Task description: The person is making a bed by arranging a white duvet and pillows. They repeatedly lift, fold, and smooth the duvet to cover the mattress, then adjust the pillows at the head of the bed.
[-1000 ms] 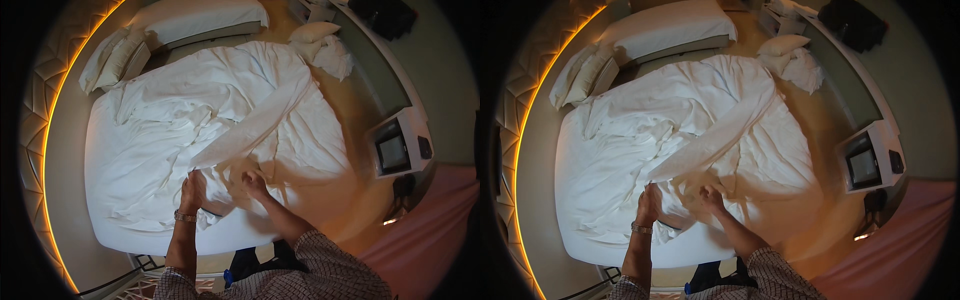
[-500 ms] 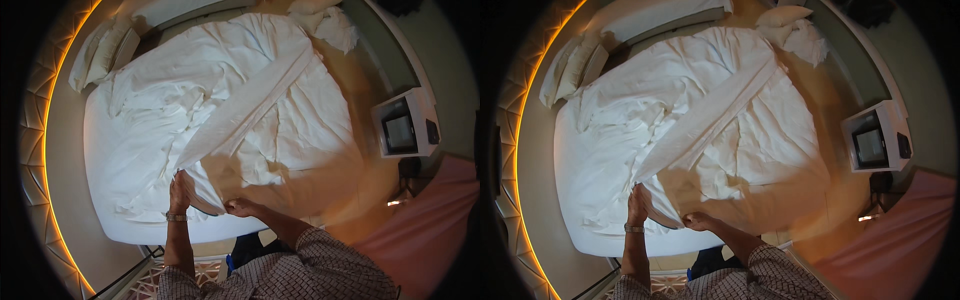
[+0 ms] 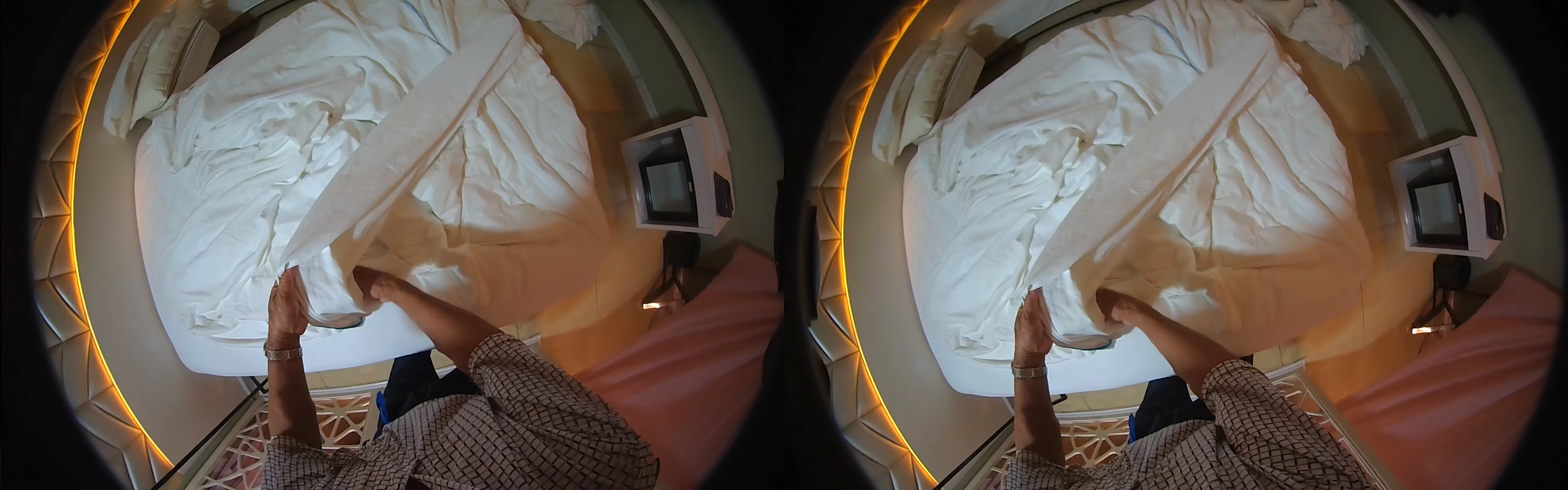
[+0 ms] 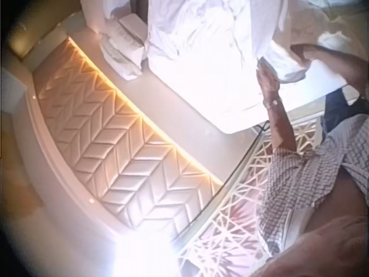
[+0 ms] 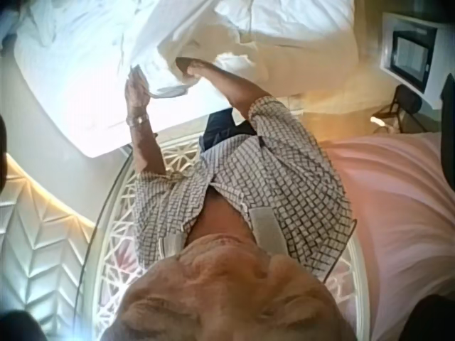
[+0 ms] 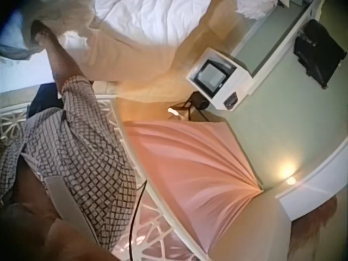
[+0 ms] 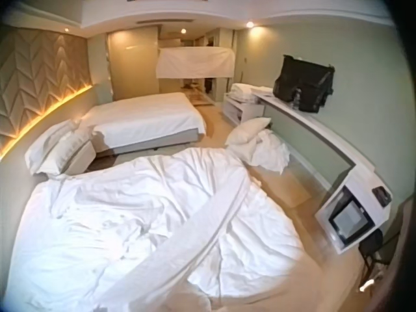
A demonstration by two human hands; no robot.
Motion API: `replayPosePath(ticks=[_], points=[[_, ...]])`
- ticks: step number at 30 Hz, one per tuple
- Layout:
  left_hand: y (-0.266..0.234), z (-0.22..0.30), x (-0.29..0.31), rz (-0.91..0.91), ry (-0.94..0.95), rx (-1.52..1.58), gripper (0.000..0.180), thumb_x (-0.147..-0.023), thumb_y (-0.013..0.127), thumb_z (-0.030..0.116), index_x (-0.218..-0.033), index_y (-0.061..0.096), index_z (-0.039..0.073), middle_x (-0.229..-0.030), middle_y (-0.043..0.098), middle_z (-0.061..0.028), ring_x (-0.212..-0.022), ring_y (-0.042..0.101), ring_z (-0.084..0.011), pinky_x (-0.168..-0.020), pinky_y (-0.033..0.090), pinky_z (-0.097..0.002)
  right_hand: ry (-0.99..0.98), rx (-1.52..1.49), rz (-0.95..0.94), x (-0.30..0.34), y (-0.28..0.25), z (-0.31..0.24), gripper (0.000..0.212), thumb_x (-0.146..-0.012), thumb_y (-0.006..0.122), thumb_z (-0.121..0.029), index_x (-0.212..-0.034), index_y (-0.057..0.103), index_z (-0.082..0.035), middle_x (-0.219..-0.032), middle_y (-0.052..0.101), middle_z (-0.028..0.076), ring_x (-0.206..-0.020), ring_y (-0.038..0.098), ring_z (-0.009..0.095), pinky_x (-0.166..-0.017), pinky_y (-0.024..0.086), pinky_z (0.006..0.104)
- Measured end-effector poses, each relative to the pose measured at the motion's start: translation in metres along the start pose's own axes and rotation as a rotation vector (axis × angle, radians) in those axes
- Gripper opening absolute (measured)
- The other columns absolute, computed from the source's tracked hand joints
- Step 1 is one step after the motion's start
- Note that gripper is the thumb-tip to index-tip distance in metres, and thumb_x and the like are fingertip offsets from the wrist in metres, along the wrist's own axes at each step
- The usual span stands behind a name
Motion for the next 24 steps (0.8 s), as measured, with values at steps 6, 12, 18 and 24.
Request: replayPosePath(ticks=[6, 12, 18, 24], points=[[-0.047, -0.016, 0.011, 0.128, 0.08, -0.216, 0.044, -0.104, 0.045, 0.035, -0.125, 0.058, -0.001, -0.114, 0.065, -0.0106, -0.1, 0.062, -0.0205, -0.088, 0.05, -0.0335, -0.278, 0.81, -0.112, 0.048, 0.041, -0.043, 0.032, -0.087, 0.067, -0.02, -0.115, 0.064, -0.005, -0.102, 0.07, 0.015, -0.096, 0.067, 0.034, -0.085, 0.054, 0.0395], [-0.047, -0.035, 0.028, 0.078, 0.163, -0.547, 0.045, -0.106, 0.038, 0.029, -0.128, 0.053, -0.007, -0.12, 0.062, -0.0204, -0.104, 0.06, -0.0305, -0.097, 0.046, -0.037, 0.041, 0.273, -0.106, 0.095, 0.023, -0.085, 0.044, -0.095, 0.061, -0.029, -0.131, 0.057, -0.005, -0.124, 0.064, 0.014, -0.113, 0.06, 0.025, -0.096, 0.05, 0.0347], [-0.06, -0.029, 0.03, 0.212, 0.119, -0.391, 0.042, -0.104, 0.049, 0.034, -0.119, 0.063, -0.002, -0.11, 0.067, -0.0066, -0.098, 0.059, -0.0143, -0.086, 0.047, -0.0298, 0.245, -0.601, -0.04, 0.126, 0.024, -0.093, 0.044, -0.099, 0.058, -0.025, -0.136, 0.05, -0.002, -0.138, 0.054, 0.011, -0.126, 0.052, 0.022, -0.103, 0.046, 0.0333], [-0.052, -0.011, 0.034, 0.155, 0.141, -0.307, 0.038, -0.102, 0.056, 0.03, -0.123, 0.064, 0.0, -0.113, 0.068, -0.0066, -0.102, 0.059, -0.0141, -0.092, 0.046, -0.029, 0.181, -0.088, -0.129, 0.135, -0.016, -0.154, 0.04, -0.099, 0.061, -0.028, -0.132, 0.054, -0.006, -0.123, 0.061, 0.005, -0.102, 0.061, 0.018, -0.086, 0.053, 0.0283]])
Point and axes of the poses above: each hand's wrist, its own x-axis away from the middle knuckle, its own y-axis out of the palm, z = x × y, the point moved 8 cm from there along -x, towards the middle knuckle
